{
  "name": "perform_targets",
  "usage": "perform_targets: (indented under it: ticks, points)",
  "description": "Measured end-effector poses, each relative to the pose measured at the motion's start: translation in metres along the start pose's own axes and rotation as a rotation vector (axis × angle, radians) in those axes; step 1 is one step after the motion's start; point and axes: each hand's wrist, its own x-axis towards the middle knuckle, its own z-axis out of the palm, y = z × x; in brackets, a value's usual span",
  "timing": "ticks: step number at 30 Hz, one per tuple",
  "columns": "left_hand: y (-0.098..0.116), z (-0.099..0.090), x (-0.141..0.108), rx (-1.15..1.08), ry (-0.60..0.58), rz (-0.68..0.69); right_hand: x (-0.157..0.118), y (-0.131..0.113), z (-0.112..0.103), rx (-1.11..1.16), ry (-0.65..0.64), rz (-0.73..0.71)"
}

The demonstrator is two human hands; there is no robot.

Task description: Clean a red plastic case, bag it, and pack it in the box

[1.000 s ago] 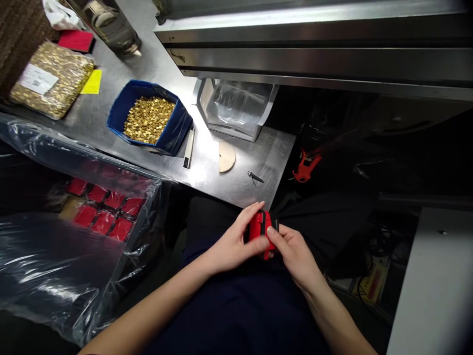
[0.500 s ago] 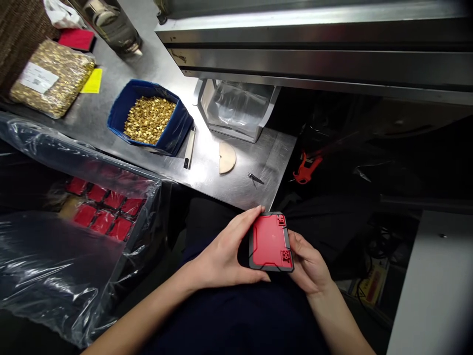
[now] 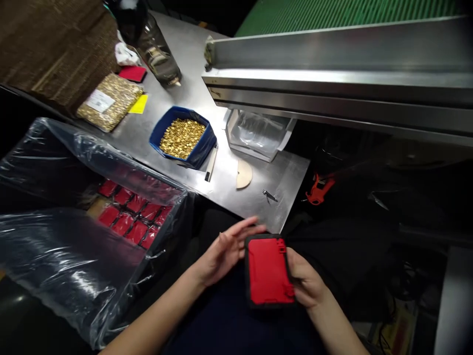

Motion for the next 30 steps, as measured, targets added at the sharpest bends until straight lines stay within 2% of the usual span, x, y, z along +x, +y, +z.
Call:
perform_targets:
  ticks: [2,4,5,6,8,9,10,12,15,17,19,22,24,26,28,30]
  points:
    - [-0.006,-0.004,-0.010,-0.220,0.026,-0.066,0.017,-0.004,0.017,-0.191,-0.173,0.109]
    - [-0.011,-0.013,-0.019,-0.362,0.120,-0.037,0.033,-0.016,0.031,-0.489,-0.239,0.151]
    - [-0.011,-0.018,-0.023,-0.400,0.167,-0.012,0.041,-0.026,0.038,-0.688,-0.188,0.118]
    - [-0.011,-0.024,-0.027,-0.417,0.204,0.006,0.049,-0.037,0.044,-0.912,-0.082,0.041]
    - [-0.008,-0.034,-0.033,-0.413,0.255,0.024,0.070,-0.063,0.059,-1.352,0.228,-0.193]
    - [-0.007,-0.038,-0.035,-0.403,0.271,0.014,0.084,-0.075,0.066,-1.502,0.381,-0.303]
    - [-0.007,-0.040,-0.036,-0.393,0.287,-0.002,0.101,-0.086,0.075,-1.609,0.500,-0.374]
    - [-0.009,-0.043,-0.036,-0.360,0.323,-0.038,0.138,-0.101,0.089,-1.729,0.670,-0.387]
    - [-0.017,-0.044,-0.033,-0.274,0.385,-0.069,0.184,-0.110,0.100,-1.718,0.730,-0.341]
    - [-0.021,-0.045,-0.030,-0.243,0.411,-0.096,0.193,-0.108,0.098,-1.695,0.668,-0.339]
    - [-0.022,-0.046,-0.027,-0.264,0.426,-0.142,0.178,-0.102,0.090,-1.685,0.542,-0.354]
    - [-0.019,-0.049,-0.022,-0.328,0.437,-0.206,0.121,-0.087,0.070,-1.622,0.275,-0.370]
    - [-0.017,-0.050,-0.019,-0.340,0.443,-0.225,0.077,-0.074,0.056,-1.484,0.057,-0.366]
    - [-0.016,-0.052,-0.015,-0.331,0.449,-0.233,0.041,-0.058,0.043,-1.503,-0.120,-0.339]
    - [-0.016,-0.053,-0.011,-0.305,0.457,-0.240,0.022,-0.042,0.037,-1.622,-0.248,-0.337]
    - [-0.016,-0.053,-0.007,-0.269,0.471,-0.252,0.020,-0.028,0.036,-1.754,-0.302,-0.356]
